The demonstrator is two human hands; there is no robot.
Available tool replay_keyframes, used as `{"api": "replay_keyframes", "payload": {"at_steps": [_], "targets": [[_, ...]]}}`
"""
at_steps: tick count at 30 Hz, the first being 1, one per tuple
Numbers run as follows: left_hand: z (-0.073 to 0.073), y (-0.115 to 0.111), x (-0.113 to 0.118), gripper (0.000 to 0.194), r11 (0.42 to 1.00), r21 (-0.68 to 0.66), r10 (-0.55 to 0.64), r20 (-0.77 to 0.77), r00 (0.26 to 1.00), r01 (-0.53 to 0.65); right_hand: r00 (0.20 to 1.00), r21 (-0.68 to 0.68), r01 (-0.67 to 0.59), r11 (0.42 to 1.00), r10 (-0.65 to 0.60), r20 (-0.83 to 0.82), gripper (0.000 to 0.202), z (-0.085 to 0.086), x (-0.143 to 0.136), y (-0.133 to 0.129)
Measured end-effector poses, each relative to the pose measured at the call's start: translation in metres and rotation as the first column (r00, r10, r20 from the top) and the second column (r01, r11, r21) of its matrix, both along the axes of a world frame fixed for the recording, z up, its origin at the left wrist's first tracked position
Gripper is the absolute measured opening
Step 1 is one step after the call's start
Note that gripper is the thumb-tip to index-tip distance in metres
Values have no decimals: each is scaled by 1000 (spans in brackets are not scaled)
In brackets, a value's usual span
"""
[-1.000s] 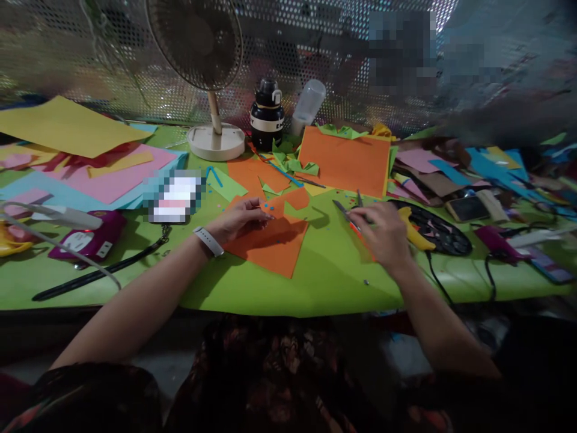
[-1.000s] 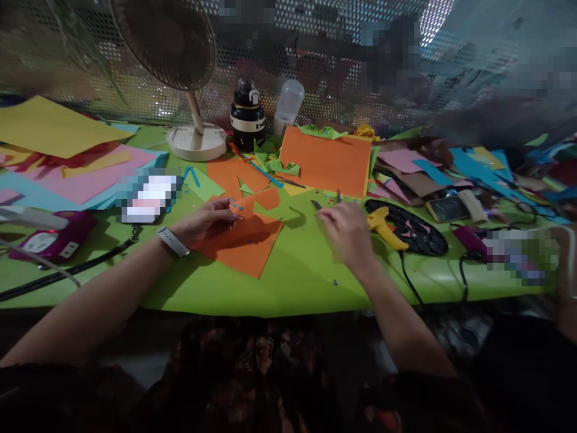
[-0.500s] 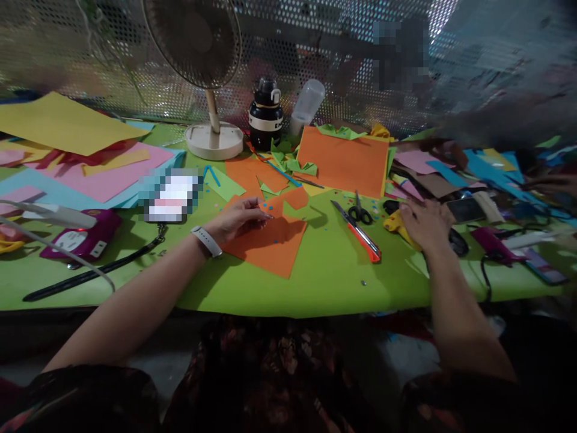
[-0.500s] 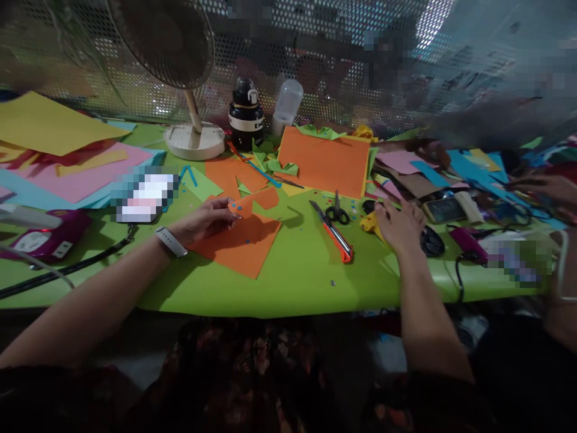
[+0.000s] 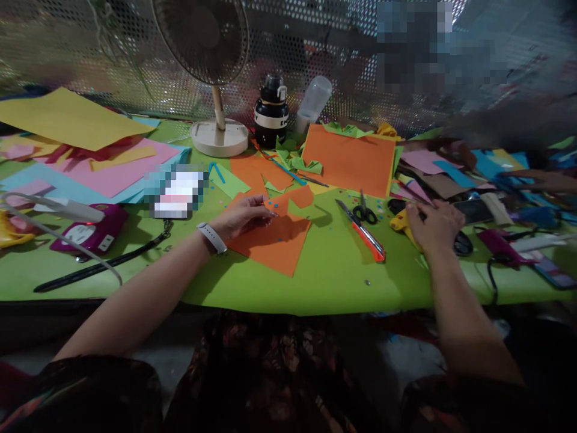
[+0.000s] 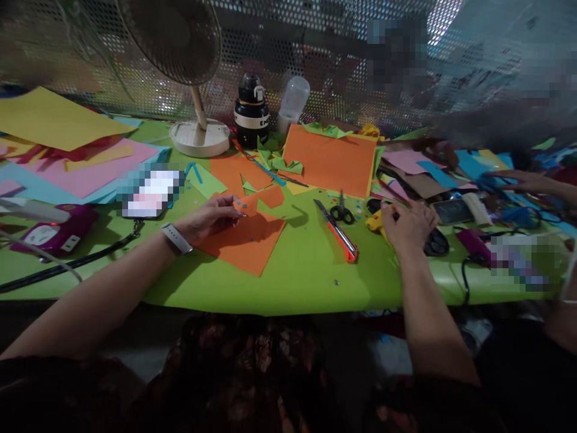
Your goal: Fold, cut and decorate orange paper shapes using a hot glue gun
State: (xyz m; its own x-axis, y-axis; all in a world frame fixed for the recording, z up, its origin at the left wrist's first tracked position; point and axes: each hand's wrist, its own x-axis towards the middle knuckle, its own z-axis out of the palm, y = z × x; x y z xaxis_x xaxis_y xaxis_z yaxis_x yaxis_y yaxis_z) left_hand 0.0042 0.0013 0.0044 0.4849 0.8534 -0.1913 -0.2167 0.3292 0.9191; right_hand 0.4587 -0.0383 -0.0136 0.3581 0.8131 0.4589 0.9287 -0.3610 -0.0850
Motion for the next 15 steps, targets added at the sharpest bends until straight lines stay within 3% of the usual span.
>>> {"api": "replay_keyframes", "payload": {"at_steps": [7,10,12,15], "targets": [[-2,2,0,20,1000,15,-12,28,1000,11,999,118,-11,993,17,-45,61,5,4,-1],[-2,1,0,20,1000,12,-14,28,1000,14,973,31,-229,973,229,-8,56,11,-31,-11],[-1,1,0,20,1000,7,-4,21,1000,3,892,-25,-452,892,452,-24,53,13,-71,-21],[-2,1,-1,21,1000,-10,17,16,1000,-17,677,-166,-733,660,731,-84,54,14,-139,-36]]}}
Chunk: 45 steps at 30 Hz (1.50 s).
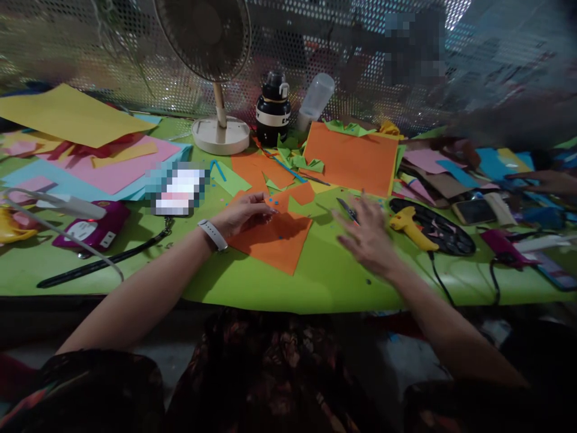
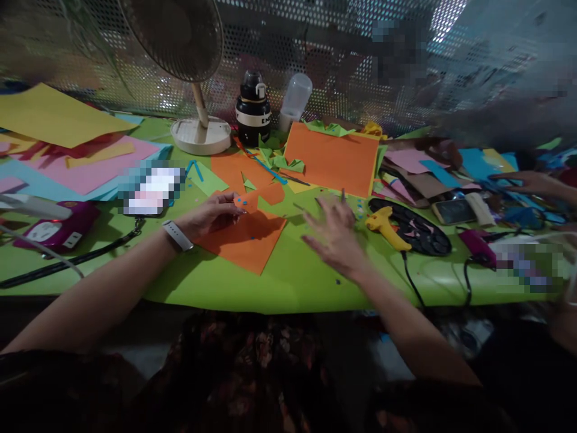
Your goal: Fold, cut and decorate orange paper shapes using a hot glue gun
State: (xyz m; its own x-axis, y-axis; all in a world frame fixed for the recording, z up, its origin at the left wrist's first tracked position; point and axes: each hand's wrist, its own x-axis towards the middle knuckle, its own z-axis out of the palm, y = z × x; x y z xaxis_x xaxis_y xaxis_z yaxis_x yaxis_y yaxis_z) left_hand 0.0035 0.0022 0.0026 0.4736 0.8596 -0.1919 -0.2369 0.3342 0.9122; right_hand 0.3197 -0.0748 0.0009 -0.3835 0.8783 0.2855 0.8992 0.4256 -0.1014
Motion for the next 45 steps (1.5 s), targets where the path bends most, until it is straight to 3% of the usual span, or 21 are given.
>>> {"api": "replay_keyframes", "payload": {"at_steps": [2,7,18,22,24,27,30,32,35,39,42,45], "targets": [[0,0,0,22,1000,-9,7,6,1000,-7,984,-97,-178,979,179,-4,57,-1,-37,-7],[3,-2,1,19,1000,0,-5,-2,1000,5,960,-193,-279,941,279,-29,65,-4,-81,-7],[-1,0,-1,20,1000,-1,-21,9,1000,21,951,-228,-300,926,309,3,73,-11,-95,0],[-3,1,-2,22,1000,-15,-14,12,1000,14,946,-241,-305,921,264,-190,73,-3,-89,0],[-3,1,-2,23,1000,-16,-15,19,1000,15,900,-278,-306,910,182,-397,67,4,-84,-1],[-2,0,-1,23,1000,-12,-10,20,1000,10,724,-361,-332,871,-10,-690,62,11,-79,-3],[2,-2,0,20,1000,4,-15,3,1000,15,556,-362,-347,865,-121,-822,73,12,-78,-3],[4,-3,0,18,999,20,-40,-41,998,41,514,-319,-342,884,-108,-851,76,14,-78,-1],[6,-3,0,16,996,49,-72,-107,992,77,557,-217,-296,930,-17,-830,66,22,-80,2],[5,-5,-1,14,997,35,-72,-86,994,75,765,-57,-255,965,166,-623,60,30,-85,7],[5,-6,-1,14,996,7,-86,-63,994,87,883,18,-277,961,262,-389,66,24,-90,11],[5,-6,-2,18,994,-27,-107,-46,993,106,939,46,-264,963,268,-215,69,14,-92,13]]}}
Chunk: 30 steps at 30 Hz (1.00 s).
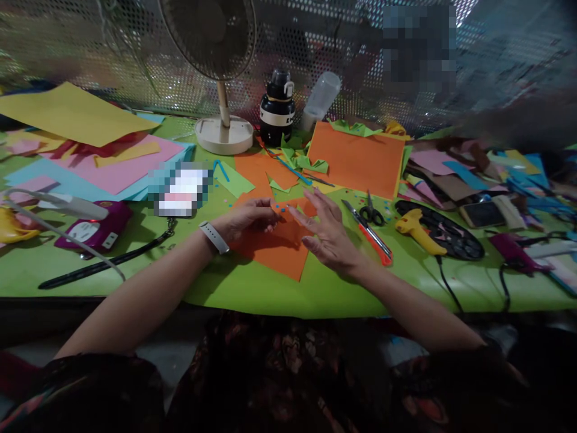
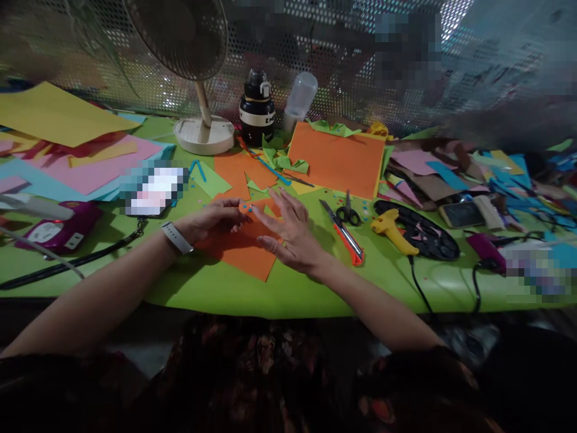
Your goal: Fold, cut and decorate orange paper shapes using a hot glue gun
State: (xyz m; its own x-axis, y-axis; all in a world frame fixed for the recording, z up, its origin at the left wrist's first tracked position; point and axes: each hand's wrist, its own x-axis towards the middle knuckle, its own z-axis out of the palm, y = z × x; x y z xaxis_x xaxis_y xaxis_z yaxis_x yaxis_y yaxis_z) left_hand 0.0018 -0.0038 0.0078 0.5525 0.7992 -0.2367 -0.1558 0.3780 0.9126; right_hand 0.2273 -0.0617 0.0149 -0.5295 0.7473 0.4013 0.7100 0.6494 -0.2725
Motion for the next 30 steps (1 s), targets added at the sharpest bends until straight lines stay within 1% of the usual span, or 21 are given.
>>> {"api": "replay_keyframes", "payload": {"at_steps": [3,7,12,19,24,30], "targets": [[0,1,0,19,999,-31,-8,22,1000,9,995,51,25,998,-30,94,70,-6,-1,1],[-1,2,0,21,998,-54,-27,53,998,30,987,96,28,995,-43,157,70,-6,0,2],[-2,2,0,24,997,-65,-45,68,997,50,982,106,28,994,-47,181,68,-7,2,3],[-2,2,-1,23,995,-71,-59,83,995,65,976,135,19,991,-48,214,64,-9,2,3],[-1,2,-1,20,994,-69,-74,103,992,82,969,125,27,992,-56,241,64,-8,0,2],[-3,3,-2,21,994,-65,-80,109,991,87,982,146,20,989,-47,186,65,-9,1,2]]}}
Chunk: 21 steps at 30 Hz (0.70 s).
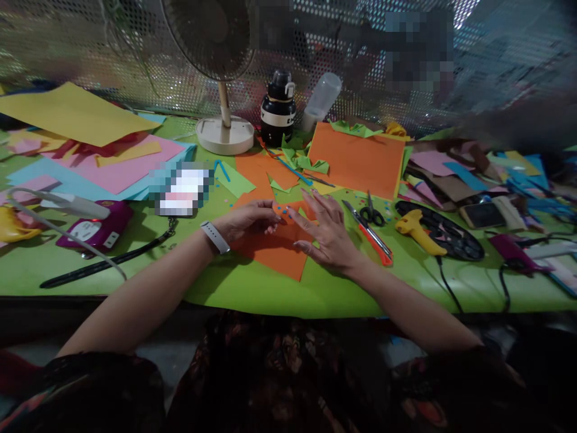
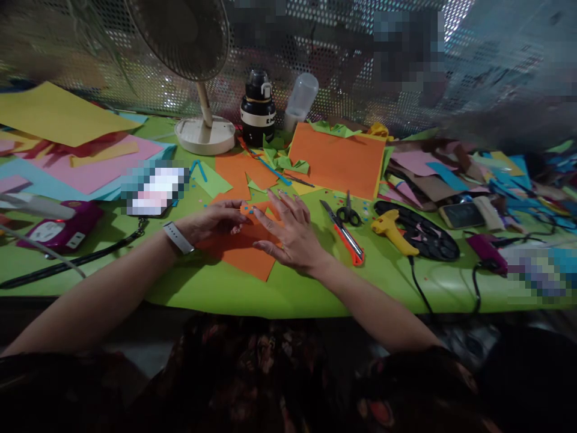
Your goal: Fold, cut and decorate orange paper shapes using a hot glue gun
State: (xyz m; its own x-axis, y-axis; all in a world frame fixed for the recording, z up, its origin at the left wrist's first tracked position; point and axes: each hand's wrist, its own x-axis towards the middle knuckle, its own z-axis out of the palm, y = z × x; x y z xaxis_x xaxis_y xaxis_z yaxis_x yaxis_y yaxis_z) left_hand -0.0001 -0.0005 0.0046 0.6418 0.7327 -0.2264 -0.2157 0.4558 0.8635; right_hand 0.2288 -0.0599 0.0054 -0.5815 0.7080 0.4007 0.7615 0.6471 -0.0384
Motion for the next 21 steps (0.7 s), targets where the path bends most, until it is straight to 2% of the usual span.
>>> {"api": "replay_keyframes", "payload": {"at_steps": [4,7,12,15,18,21], "targets": [[-1,0,0,19,1000,16,2,-20,1000,-2,997,2,-3,1000,3,-76,62,-1,1,2],[-2,-2,0,19,999,40,-2,-44,999,3,979,-39,18,999,-26,-202,58,3,1,5],[-3,-5,1,22,997,57,-56,-62,997,59,895,-268,-34,963,-90,-437,53,14,0,8],[-4,-4,1,24,991,122,-43,-94,995,54,810,-467,-92,879,-207,-549,49,16,1,9],[-3,-1,1,39,974,227,26,-117,993,2,659,-589,-209,780,-333,-674,55,12,2,10],[-2,-1,1,62,953,296,89,-91,992,-59,507,-586,-240,774,-415,-755,63,6,0,11]]}}
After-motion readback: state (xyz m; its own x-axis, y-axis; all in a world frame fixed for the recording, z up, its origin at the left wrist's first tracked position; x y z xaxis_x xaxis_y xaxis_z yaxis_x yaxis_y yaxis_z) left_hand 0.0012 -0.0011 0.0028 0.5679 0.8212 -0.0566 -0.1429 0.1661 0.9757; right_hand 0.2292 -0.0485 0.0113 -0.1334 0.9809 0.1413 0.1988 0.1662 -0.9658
